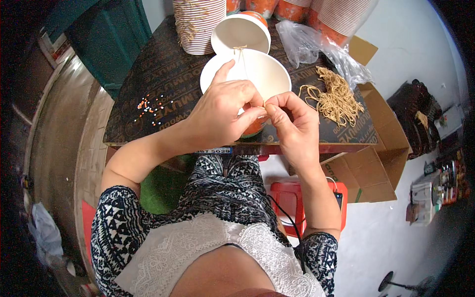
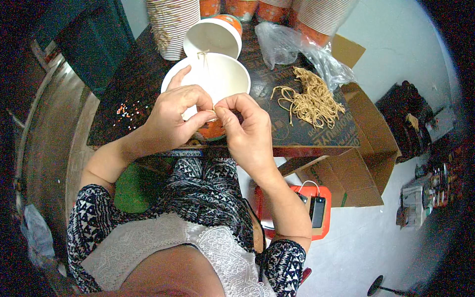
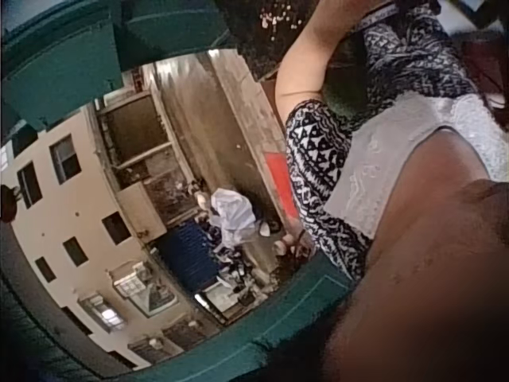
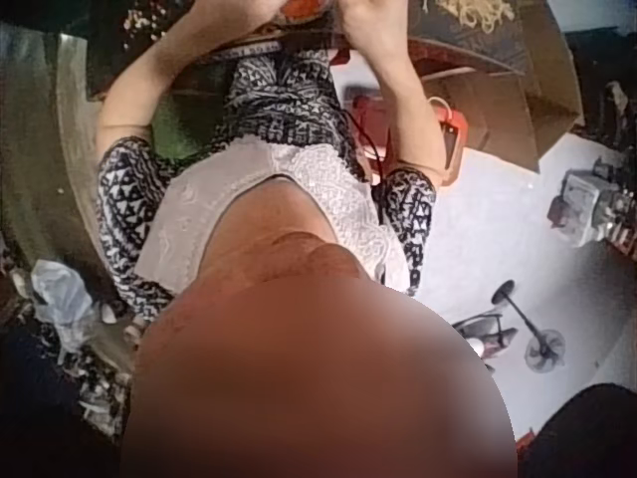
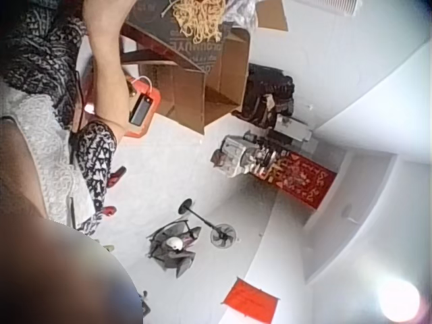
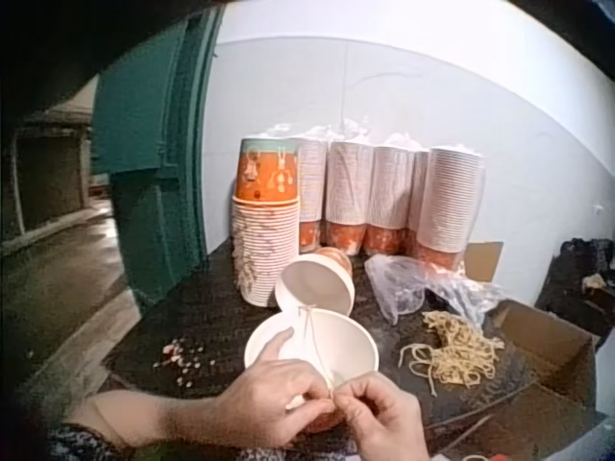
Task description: Attaching elastic strings to paper bowls by threading them through holes and tying them.
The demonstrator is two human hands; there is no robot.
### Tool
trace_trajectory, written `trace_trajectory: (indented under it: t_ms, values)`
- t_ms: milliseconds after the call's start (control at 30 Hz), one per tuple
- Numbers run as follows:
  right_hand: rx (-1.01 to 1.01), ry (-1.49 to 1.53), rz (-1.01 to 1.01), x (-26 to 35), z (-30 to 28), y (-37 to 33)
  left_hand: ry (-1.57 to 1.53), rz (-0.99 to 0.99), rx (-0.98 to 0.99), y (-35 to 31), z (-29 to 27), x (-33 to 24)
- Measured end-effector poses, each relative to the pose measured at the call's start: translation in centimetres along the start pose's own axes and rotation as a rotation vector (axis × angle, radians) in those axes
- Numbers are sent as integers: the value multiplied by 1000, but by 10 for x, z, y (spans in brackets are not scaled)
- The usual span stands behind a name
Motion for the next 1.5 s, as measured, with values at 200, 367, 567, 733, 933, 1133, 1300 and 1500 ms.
trace_trajectory:
  t_ms: [200,367,567,733,933,1133,1300,1500]
  values:
    - [-36,-82,-125,7,0,0,51,55,-5,0,-1,-4]
    - [86,-183,-127,19,-1,5,46,62,11,0,-3,-5]
    - [27,8,-37,16,-5,2,31,94,37,-1,-4,-6]
    - [43,407,87,0,-8,-2,-32,163,60,-5,-6,-7]
    - [72,511,94,-1,-11,-4,-108,190,168,-5,-11,3]
    - [40,35,-75,3,-18,-6,-37,156,89,-10,-31,17]
    - [94,-267,-333,22,-21,-16,90,-53,-128,-23,-61,47]
    - [128,-464,-388,30,-28,-22,41,-154,-130,-43,-60,62]
Point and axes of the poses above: each hand's wrist, its own y-axis towards the middle knuckle, its own z-axis out of the palm, x = y × z, the point moved 8 cm from there along y, towards the middle knuckle, and after that the axes turned 6 degrees about -z, right-handed, at the moved point
